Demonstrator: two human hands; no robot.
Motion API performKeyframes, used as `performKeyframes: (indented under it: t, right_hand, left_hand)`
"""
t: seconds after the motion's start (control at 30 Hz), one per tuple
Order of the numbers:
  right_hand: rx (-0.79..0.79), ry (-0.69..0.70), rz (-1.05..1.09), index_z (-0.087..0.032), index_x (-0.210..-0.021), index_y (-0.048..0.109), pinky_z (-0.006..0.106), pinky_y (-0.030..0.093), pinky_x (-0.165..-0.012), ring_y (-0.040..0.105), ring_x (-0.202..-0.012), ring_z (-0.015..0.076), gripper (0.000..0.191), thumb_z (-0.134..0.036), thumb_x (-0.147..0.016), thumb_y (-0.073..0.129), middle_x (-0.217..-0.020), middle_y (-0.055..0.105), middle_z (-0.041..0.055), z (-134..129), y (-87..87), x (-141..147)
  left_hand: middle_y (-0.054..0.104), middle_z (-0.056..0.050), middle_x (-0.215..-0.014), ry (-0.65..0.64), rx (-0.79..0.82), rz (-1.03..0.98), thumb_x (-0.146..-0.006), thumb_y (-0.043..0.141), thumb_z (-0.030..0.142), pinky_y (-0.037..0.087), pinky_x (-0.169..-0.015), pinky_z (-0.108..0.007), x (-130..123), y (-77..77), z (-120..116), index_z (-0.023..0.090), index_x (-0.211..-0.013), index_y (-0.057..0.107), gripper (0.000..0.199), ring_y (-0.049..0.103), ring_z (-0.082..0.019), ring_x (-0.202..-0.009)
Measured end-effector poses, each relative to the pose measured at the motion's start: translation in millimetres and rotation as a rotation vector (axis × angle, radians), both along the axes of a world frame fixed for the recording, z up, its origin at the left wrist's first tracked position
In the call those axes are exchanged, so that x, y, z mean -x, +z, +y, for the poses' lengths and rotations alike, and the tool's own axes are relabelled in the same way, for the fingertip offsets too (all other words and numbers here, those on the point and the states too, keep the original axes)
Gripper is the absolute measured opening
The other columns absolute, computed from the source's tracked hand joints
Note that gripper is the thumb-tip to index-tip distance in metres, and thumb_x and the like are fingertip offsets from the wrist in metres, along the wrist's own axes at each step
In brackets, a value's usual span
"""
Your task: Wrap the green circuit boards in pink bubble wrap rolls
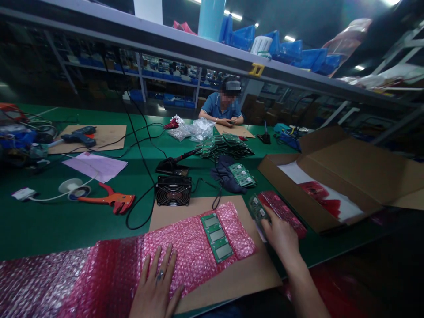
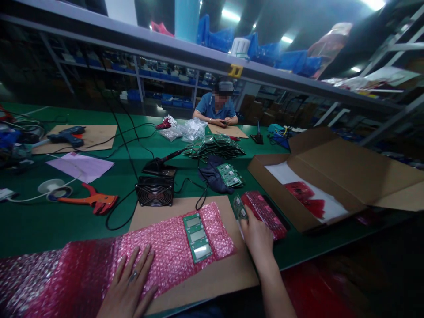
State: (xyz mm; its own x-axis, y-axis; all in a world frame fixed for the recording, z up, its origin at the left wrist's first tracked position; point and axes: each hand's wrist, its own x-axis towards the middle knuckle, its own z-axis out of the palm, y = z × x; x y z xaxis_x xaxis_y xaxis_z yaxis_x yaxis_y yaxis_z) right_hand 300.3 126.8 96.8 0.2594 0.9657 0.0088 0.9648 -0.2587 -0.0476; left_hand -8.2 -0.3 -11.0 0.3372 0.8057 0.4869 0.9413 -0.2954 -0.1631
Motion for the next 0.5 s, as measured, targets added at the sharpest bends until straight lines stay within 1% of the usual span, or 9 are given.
performKeyframes:
  t: [0.07, 0.13, 0.17, 0.23, 0.3, 0.33, 0.4, 0.47, 0.5]
  right_hand:
    - [-0.09, 0.018, -0.003, -0.02, -0.134, 0.039, 0.038, 0.045, -0.064, 0.064, -0.07, 0.0288, 0.049, -0.03, -0.087, 0.03, -0.08, 0.067, 0.0139, -10, 6.8, 6]
    - [-0.155, 0.139, 0.056, -0.021, -0.135, 0.036, 0.036, 0.046, -0.063, 0.064, -0.069, 0.0272, 0.049, -0.031, -0.088, 0.029, -0.082, 0.067, 0.0129, -21, 9.0, 22]
    - [-0.145, 0.218, 0.086, -0.022, -0.136, 0.036, 0.036, 0.046, -0.064, 0.065, -0.071, 0.0265, 0.049, -0.029, -0.087, 0.03, -0.085, 0.067, 0.0122, -25, 7.9, 33]
    - [-0.024, 0.351, 0.081, -0.023, -0.136, 0.035, 0.037, 0.047, -0.065, 0.064, -0.072, 0.0264, 0.05, -0.024, -0.086, 0.033, -0.088, 0.067, 0.0113, -30, 1.8, 57]
    - [0.135, 0.399, 0.031, -0.022, -0.136, 0.034, 0.039, 0.048, -0.066, 0.064, -0.072, 0.0272, 0.053, -0.016, -0.084, 0.033, -0.086, 0.067, 0.0116, -32, -7.3, 79]
    - [0.182, 0.414, 0.016, -0.02, -0.136, 0.034, 0.039, 0.048, -0.067, 0.063, -0.076, 0.0276, 0.054, -0.014, -0.083, 0.033, -0.089, 0.067, 0.0125, -32, -12.3, 87]
    - [0.191, 0.459, 0.019, -0.015, -0.135, 0.037, 0.04, 0.048, -0.073, 0.059, -0.094, 0.0291, 0.052, -0.018, -0.083, 0.037, -0.104, 0.063, 0.0163, -34, -22.6, 99]
    - [0.14, 0.508, 0.035, -0.011, -0.131, 0.041, 0.042, 0.045, -0.082, 0.049, -0.11, 0.0319, 0.054, -0.032, -0.082, 0.045, -0.123, 0.051, 0.0186, -37, -32.5, 105]
    - [0.119, 0.513, 0.037, -0.01, -0.13, 0.043, 0.044, 0.043, -0.086, 0.045, -0.113, 0.0332, 0.059, -0.039, -0.079, 0.049, -0.128, 0.047, 0.019, -38, -37.0, 106]
  left_hand:
    - [0.042, -0.008, -0.134, -0.006, -0.002, 0.008, -0.075, 0.05, 0.05, 0.006, -0.112, -0.041, 1, -0.2, 0, 0.012, -0.126, 0.044, 0.063, 0.025, -0.029, -0.13]
    - [0.042, -0.008, -0.134, -0.005, 0.003, 0.013, -0.075, 0.051, 0.049, 0.006, -0.111, -0.042, 1, 0.0, 0, 0.012, -0.125, 0.044, 0.063, 0.026, -0.03, -0.129]
    - [0.042, -0.008, -0.134, -0.004, 0.003, 0.013, -0.075, 0.051, 0.049, 0.006, -0.111, -0.042, 1, 0.2, 0, 0.012, -0.125, 0.044, 0.063, 0.026, -0.03, -0.129]
    - [0.041, -0.009, -0.134, 0.002, 0.003, 0.014, -0.075, 0.051, 0.049, 0.007, -0.111, -0.042, 0, 0.5, 0, 0.012, -0.126, 0.044, 0.064, 0.027, -0.03, -0.128]
    - [0.041, -0.009, -0.134, 0.003, 0.004, 0.014, -0.075, 0.051, 0.048, 0.008, -0.111, -0.042, 0, 0.7, 0, 0.011, -0.126, 0.043, 0.064, 0.028, -0.03, -0.128]
    - [0.041, -0.01, -0.134, 0.001, 0.006, 0.015, -0.075, 0.051, 0.048, 0.008, -0.111, -0.042, 0, 0.7, 0, 0.011, -0.126, 0.044, 0.063, 0.028, -0.03, -0.128]
    - [0.042, -0.01, -0.134, 0.0, 0.006, 0.017, -0.075, 0.051, 0.048, 0.007, -0.111, -0.043, 0, 0.8, 0, 0.011, -0.125, 0.044, 0.063, 0.028, -0.03, -0.128]
    - [0.042, -0.009, -0.134, -0.001, 0.002, 0.02, -0.075, 0.05, 0.048, 0.008, -0.11, -0.043, 0, 1.0, 0, 0.012, -0.125, 0.044, 0.062, 0.027, -0.03, -0.128]
    - [0.042, -0.01, -0.133, 0.0, -0.002, 0.021, -0.075, 0.05, 0.048, 0.008, -0.11, -0.043, 1, 1.1, -1, 0.012, -0.125, 0.045, 0.062, 0.027, -0.03, -0.128]
